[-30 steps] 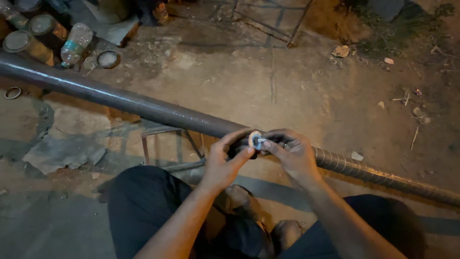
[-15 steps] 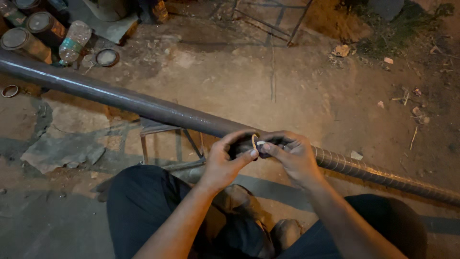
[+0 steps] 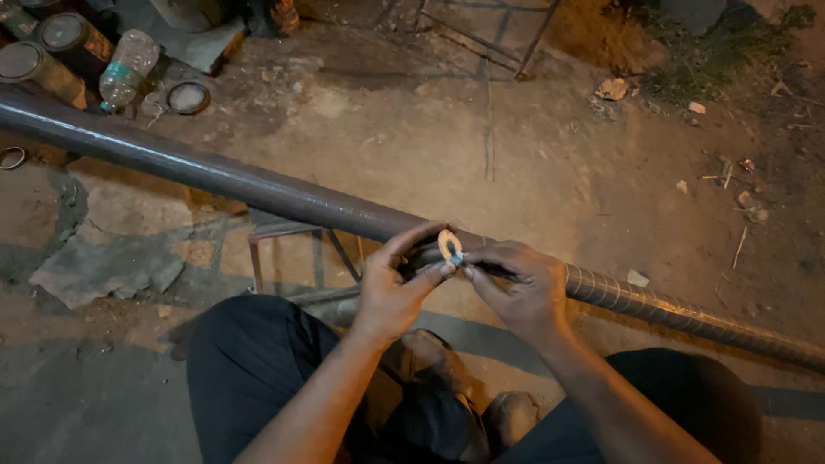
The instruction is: The person wraps a thin white material around a long metal pipe, securing it with their hands. They continue wrapping along the pipe's length and briefly handle a small ring-like object before resuming wrapping.
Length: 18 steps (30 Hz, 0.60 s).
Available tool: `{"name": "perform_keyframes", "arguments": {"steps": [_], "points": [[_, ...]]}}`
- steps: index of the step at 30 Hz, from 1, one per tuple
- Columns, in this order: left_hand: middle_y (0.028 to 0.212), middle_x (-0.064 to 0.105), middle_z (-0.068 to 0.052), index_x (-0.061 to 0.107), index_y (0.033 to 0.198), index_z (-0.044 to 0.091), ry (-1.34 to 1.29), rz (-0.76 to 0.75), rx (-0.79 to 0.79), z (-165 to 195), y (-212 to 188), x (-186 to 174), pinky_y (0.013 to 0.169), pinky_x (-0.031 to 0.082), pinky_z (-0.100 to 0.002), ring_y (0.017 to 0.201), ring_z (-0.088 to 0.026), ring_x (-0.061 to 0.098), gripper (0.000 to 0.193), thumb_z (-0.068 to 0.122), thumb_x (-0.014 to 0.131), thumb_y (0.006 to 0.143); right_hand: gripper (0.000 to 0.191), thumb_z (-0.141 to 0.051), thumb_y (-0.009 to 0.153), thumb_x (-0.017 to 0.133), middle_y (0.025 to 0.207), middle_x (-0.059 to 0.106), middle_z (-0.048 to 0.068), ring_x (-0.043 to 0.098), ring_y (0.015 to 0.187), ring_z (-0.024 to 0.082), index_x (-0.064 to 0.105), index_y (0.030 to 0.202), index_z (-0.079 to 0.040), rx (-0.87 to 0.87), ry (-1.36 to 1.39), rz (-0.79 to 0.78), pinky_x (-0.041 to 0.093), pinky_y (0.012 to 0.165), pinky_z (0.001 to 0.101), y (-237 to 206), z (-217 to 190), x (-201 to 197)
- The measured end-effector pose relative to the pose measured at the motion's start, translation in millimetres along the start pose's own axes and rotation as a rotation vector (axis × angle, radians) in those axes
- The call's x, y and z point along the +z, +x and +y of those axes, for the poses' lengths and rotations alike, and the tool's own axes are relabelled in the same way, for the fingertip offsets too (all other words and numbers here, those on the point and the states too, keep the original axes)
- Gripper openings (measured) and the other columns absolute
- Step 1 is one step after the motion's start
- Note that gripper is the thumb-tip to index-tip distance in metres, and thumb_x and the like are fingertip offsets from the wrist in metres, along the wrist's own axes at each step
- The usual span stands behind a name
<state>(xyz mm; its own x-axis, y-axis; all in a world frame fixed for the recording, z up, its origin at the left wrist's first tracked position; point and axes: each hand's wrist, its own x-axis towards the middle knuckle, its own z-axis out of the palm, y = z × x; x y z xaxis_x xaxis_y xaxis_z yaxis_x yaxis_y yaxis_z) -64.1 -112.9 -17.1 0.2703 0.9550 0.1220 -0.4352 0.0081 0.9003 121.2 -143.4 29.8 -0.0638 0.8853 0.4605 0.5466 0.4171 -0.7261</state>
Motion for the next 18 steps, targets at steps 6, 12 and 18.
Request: {"name": "perform_keyframes", "arguments": {"steps": [6,12,18], "points": [[0.122,0.071,-0.009,0.06,0.137,-0.005,-0.006,-0.018,0.034,9,0,4,0.098,0.059,-0.032,0.111,-0.015,0.069,0.052,-0.004,0.077,0.088,0.021,-0.002,0.083,0.08,0.103,0.079,0.012,0.078,0.092,0.017,0.078,0.104,-0.004,0.041,0.073,-0.032,0.062,0.081,0.0274,-1,4,-3],[0.123,0.072,-0.008,0.065,0.135,-0.002,0.181,-0.02,0.134,19,-4,8,0.098,0.058,-0.031,0.111,-0.014,0.069,0.05,-0.001,0.08,0.088,0.019,0.006,0.091,0.071,0.11,0.075,0.015,0.075,0.099,0.017,0.071,0.11,0.003,0.208,0.462,-0.086,0.063,0.087,0.0281,-12,23,5],[0.124,0.071,-0.01,0.066,0.134,-0.001,0.228,-0.019,0.2,21,-4,8,0.099,0.058,-0.03,0.114,-0.014,0.068,0.05,0.0,0.082,0.086,0.021,0.007,0.093,0.069,0.11,0.072,0.015,0.072,0.1,0.016,0.068,0.114,0.005,0.266,0.65,-0.092,0.061,0.088,0.0276,-17,41,11]]}}
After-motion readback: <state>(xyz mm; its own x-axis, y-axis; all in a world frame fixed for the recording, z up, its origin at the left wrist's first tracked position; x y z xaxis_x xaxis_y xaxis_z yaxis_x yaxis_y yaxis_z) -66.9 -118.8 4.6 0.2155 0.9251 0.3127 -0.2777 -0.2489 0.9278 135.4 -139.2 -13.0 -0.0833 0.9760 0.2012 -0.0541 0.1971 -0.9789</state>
